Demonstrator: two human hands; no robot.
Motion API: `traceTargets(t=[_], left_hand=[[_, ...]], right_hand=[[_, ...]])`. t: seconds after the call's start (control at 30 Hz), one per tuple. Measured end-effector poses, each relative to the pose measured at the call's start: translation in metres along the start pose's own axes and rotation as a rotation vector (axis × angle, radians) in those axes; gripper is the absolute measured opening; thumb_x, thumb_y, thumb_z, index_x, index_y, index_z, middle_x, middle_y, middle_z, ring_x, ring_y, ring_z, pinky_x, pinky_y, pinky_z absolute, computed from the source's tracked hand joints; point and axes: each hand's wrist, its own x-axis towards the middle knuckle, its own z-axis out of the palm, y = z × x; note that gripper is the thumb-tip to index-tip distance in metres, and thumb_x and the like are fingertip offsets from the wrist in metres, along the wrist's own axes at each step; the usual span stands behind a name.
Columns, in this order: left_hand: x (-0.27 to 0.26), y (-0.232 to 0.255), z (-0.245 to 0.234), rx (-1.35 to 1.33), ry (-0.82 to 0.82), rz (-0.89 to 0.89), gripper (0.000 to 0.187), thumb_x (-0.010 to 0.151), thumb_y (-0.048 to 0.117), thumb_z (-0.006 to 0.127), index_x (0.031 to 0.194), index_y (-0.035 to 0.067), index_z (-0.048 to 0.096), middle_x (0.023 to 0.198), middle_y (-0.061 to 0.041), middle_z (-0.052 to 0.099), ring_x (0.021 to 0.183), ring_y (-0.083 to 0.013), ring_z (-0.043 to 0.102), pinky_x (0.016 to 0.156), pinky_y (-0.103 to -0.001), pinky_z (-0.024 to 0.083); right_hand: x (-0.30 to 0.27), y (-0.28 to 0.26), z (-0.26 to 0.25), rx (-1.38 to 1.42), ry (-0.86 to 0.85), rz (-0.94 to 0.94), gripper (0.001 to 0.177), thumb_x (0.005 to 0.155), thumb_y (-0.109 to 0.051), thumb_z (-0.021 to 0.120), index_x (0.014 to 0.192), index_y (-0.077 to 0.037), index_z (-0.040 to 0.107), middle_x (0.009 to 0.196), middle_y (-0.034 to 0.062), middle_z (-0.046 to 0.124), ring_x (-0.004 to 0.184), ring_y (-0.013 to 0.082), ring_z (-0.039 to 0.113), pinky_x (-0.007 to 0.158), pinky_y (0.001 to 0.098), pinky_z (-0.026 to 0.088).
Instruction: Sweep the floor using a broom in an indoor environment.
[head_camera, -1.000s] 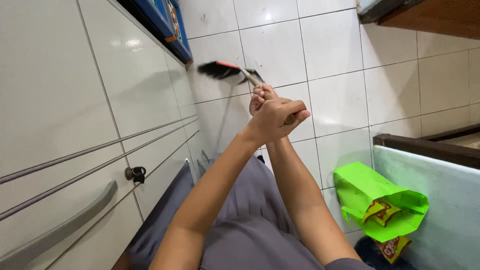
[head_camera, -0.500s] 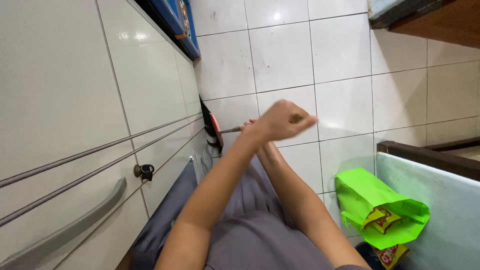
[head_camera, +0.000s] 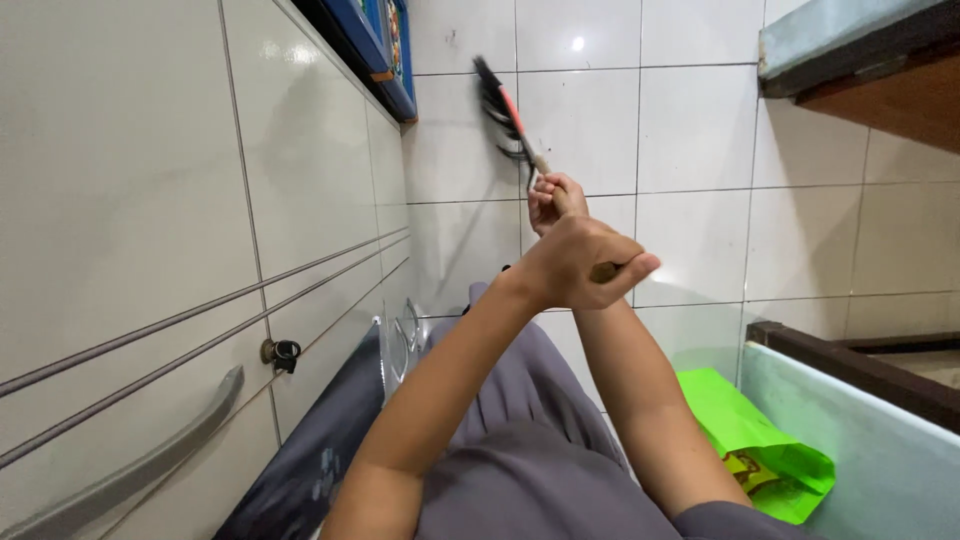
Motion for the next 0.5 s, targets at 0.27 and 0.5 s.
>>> traceTargets(t=[0.27, 0.5], left_hand=[[0.045, 0.031, -0.022, 0.011, -0.118, -0.077, 0.051, 0.101, 0.03, 0.063, 0.058, 0.008, 0.047, 0.048, -0.007, 0.042, 0.041, -0.0247, 0.039, 0.049, -0.04, 0.035], [0.013, -0.052, -0.009, 0.099, -0.071, -0.317, 0.05, 0.098, 0.029, 0.065, 0.059, 0.003, 0.05, 0.052, -0.013, 0.04, 0.048, -0.0262, 0.03, 0.048, -0.04, 0.032]], right_hand=[[-0.073, 0.046, 0.033, 0.235, -0.134, 0.415, 0.025, 0.099, -0.012, 0.051, 0.104, 0.012, 0.057, 0.072, 0.0021, 0.062, 0.064, 0.013, 0.063, 0.074, 0.0283, 0.061], [-0.005, 0.053, -0.046, 0.039, -0.512, -0.042, 0.014, 0.097, -0.003, 0.052, 0.084, -0.006, 0.047, 0.079, 0.002, 0.049, 0.075, 0.0153, 0.053, 0.085, 0.0324, 0.053]])
